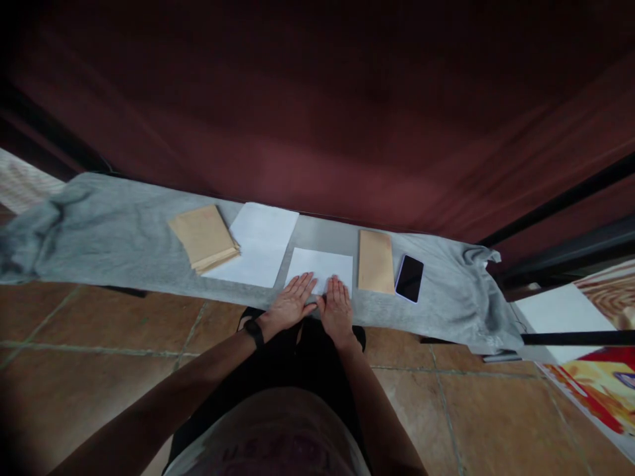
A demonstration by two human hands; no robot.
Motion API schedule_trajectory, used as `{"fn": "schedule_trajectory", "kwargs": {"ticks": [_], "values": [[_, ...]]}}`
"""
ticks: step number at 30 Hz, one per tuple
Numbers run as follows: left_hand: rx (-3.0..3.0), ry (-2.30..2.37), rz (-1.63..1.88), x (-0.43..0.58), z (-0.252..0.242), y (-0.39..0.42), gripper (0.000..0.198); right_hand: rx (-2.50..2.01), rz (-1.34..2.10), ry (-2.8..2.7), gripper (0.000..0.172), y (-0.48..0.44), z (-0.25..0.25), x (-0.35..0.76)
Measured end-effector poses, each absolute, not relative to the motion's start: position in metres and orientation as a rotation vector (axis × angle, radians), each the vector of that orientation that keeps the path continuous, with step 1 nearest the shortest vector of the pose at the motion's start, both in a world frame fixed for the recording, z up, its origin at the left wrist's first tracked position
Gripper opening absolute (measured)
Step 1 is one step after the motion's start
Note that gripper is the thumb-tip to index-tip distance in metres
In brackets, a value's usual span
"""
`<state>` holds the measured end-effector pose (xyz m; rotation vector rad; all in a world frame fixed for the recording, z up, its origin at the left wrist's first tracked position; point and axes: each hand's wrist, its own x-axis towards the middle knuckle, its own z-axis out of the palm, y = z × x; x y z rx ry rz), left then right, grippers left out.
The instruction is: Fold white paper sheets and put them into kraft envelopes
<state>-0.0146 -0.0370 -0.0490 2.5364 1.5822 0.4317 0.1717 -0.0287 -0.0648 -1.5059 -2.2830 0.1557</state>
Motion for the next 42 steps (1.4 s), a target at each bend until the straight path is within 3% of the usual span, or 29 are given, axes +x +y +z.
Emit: {"fn": "schedule_trajectory", "kwargs": {"ticks": [5, 16, 23, 30, 42], "values": [[2.497, 1.573, 0.401, -0.024, -0.049, -0.040, 0.080, -1.550, 0.122, -2.269, 0.066, -0.030, -0.066, 0.187], [2.545, 1.705, 0.281, -0.039, -0.046, -0.049, 0.087, -1.610, -0.103, -2.285, 0.066, -0.043, -0.073, 0.213], [2.526, 1.843, 0.352, -0.041, -0.044, -0.055, 0.071, -1.688, -0.081, -2.197, 0.063, -0.045, -0.065, 0.211], [2.574, 1.687, 0.366, 0.012, -0.046, -0.039, 0.059, -1.475, 0.151, -2.325, 0.058, -0.031, -0.050, 0.167], [2.484, 1.850, 0.393, -0.023, -0.052, -0.038, 0.063, -1.631, -0.071, -2.318, 0.066, -0.035, -0.067, 0.198]]}}
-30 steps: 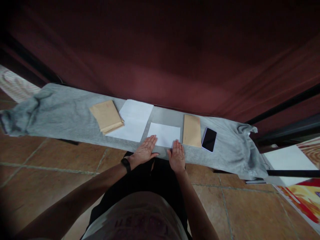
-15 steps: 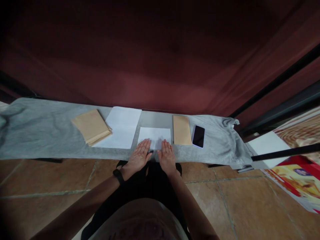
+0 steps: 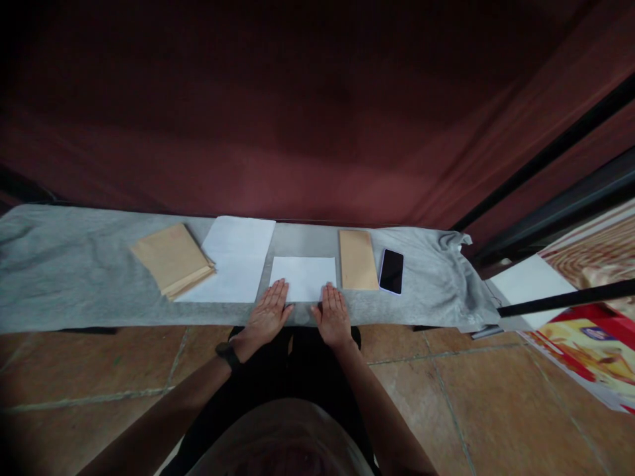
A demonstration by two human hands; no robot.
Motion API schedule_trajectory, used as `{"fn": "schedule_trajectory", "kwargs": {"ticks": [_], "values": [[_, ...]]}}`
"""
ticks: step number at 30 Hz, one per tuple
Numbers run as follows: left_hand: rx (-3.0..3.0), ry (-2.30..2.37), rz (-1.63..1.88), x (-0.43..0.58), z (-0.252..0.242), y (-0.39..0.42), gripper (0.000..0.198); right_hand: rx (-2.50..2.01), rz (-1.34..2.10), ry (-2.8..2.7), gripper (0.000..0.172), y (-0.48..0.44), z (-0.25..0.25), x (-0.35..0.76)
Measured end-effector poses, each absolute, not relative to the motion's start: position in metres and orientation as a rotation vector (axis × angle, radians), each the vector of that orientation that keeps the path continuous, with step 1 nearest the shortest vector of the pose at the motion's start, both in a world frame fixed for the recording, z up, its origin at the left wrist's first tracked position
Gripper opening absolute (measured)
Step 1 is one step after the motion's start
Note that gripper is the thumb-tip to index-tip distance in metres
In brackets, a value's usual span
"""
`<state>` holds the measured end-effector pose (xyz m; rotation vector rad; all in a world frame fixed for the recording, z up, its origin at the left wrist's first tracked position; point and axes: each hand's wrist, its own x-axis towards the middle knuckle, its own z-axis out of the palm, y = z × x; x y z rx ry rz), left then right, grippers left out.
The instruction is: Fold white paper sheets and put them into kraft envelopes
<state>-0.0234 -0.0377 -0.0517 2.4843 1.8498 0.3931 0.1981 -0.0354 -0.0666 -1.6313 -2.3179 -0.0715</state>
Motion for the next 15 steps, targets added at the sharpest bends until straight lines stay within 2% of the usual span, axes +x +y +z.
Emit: {"fn": "schedule_trajectory", "kwargs": {"ticks": [8, 15], "values": [[2.359, 2.012, 0.442, -0.020, -0.045, -0.037, 0.063, -1.712, 0.022, -2.224, 0.066, -0.034, -0.061, 0.199], [2.407, 1.844, 0.318, 0.018, -0.038, 0.022, 0.060, -1.579, 0.305, -2.277, 0.057, 0.030, -0.045, 0.157]]}}
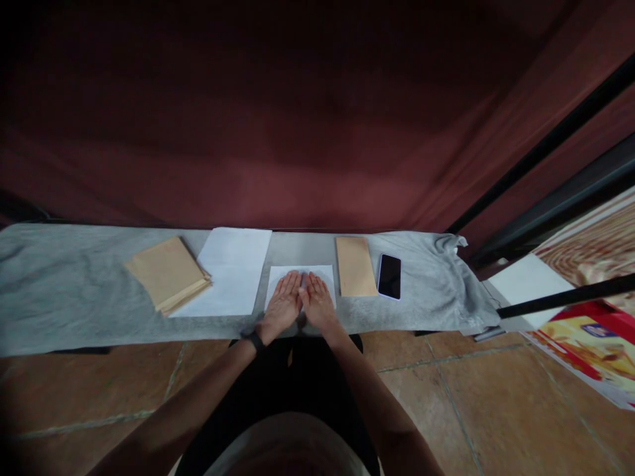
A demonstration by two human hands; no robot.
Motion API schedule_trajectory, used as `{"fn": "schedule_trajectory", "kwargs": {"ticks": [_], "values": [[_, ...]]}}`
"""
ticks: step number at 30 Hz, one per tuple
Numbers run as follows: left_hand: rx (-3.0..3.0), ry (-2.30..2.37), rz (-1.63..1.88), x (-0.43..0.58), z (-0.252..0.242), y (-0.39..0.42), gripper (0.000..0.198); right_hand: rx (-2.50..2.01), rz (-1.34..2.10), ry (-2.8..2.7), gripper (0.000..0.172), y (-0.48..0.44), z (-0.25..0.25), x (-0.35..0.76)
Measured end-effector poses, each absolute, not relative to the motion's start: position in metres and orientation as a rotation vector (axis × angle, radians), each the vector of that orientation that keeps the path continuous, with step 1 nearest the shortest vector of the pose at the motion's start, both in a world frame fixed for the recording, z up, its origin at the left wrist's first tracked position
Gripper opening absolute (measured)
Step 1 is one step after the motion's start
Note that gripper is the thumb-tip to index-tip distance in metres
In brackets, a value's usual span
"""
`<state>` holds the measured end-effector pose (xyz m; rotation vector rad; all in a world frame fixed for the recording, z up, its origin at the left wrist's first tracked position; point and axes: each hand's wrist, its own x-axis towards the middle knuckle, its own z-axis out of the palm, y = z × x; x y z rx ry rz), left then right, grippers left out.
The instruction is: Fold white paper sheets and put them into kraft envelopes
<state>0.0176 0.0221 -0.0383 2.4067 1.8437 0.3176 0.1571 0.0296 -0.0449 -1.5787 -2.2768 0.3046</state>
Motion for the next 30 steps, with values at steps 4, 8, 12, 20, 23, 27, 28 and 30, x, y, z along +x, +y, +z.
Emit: {"fn": "schedule_trajectory", "kwargs": {"ticks": [4, 8, 12, 20, 23, 27, 28, 30], "values": [[2.410, 1.825, 0.263, 0.018, -0.048, 0.045, 0.059, -1.576, 0.241, -2.307, 0.055, 0.055, -0.055, 0.145], [2.416, 1.862, 0.380, 0.006, -0.059, 0.050, 0.060, -1.635, 0.078, -2.253, 0.057, 0.063, -0.067, 0.149], [2.367, 1.957, 0.458, -0.003, -0.063, 0.051, 0.065, -1.720, -0.030, -2.175, 0.064, 0.068, -0.074, 0.155], [2.239, 2.122, 0.419, -0.004, -0.059, 0.049, 0.076, -1.778, -0.129, -2.104, 0.073, 0.073, -0.082, 0.156], [2.208, 2.162, 0.397, -0.003, -0.058, 0.048, 0.079, -1.764, -0.121, -2.052, 0.074, 0.073, -0.084, 0.154], [2.212, 2.186, 0.424, -0.002, -0.060, 0.047, 0.078, -1.769, -0.106, -2.015, 0.073, 0.076, -0.083, 0.153], [2.215, 2.193, 0.431, -0.002, -0.061, 0.047, 0.078, -1.780, -0.101, -2.011, 0.073, 0.076, -0.082, 0.152], [2.218, 2.198, 0.441, -0.003, -0.062, 0.047, 0.078, -1.806, -0.089, -1.989, 0.071, 0.076, -0.079, 0.151]]}}
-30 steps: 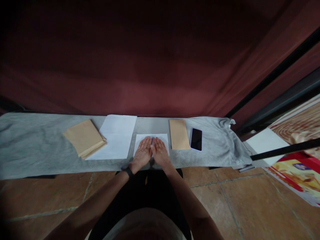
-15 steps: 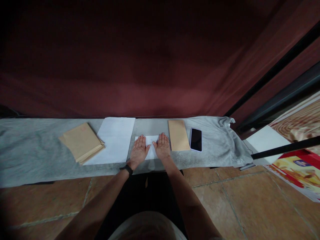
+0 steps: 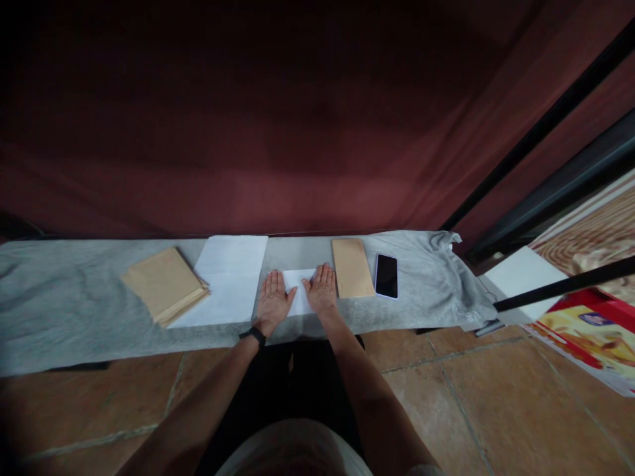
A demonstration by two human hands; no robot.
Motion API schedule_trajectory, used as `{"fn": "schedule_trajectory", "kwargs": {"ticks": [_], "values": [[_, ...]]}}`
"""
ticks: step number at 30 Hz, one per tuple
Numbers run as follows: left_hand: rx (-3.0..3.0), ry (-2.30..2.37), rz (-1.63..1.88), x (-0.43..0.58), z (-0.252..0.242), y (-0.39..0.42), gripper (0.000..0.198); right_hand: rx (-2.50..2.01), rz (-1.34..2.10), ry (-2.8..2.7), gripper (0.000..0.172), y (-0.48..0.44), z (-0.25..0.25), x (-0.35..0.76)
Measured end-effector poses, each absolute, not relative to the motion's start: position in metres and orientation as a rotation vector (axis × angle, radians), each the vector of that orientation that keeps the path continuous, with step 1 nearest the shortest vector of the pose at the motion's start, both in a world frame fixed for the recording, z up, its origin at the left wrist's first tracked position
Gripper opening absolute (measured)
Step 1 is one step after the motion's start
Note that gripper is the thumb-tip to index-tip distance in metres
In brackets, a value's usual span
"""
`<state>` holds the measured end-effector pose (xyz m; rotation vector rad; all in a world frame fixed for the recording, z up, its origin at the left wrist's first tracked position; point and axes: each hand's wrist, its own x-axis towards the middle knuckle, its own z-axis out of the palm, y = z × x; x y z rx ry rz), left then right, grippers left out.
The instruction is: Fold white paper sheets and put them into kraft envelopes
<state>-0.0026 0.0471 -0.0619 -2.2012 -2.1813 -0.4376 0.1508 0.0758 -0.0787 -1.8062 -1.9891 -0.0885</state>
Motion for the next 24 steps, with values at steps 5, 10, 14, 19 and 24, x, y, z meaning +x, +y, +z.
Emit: {"fn": "schedule_trajectory", "kwargs": {"ticks": [5, 10, 14, 19, 24], "values": [[-2.231, -2.152, -0.517, -0.005, -0.064, 0.048, 0.074, -1.750, -0.028, -2.037, 0.062, 0.051, -0.072, 0.144], [-2.240, -2.150, -0.486, -0.005, -0.064, 0.047, 0.072, -1.720, -0.036, -2.135, 0.057, 0.017, -0.072, 0.147], [-2.250, -2.160, -0.474, -0.005, -0.062, 0.047, 0.072, -1.826, -0.081, -2.069, 0.067, 0.013, -0.070, 0.154], [-2.245, -2.175, -0.544, -0.004, -0.060, 0.045, 0.069, -1.879, -0.100, -2.028, 0.071, 0.015, -0.073, 0.154], [-2.492, -1.968, -0.501, 0.014, -0.055, 0.023, 0.062, -1.836, -0.133, -1.987, 0.068, 0.014, -0.080, 0.153]]}}
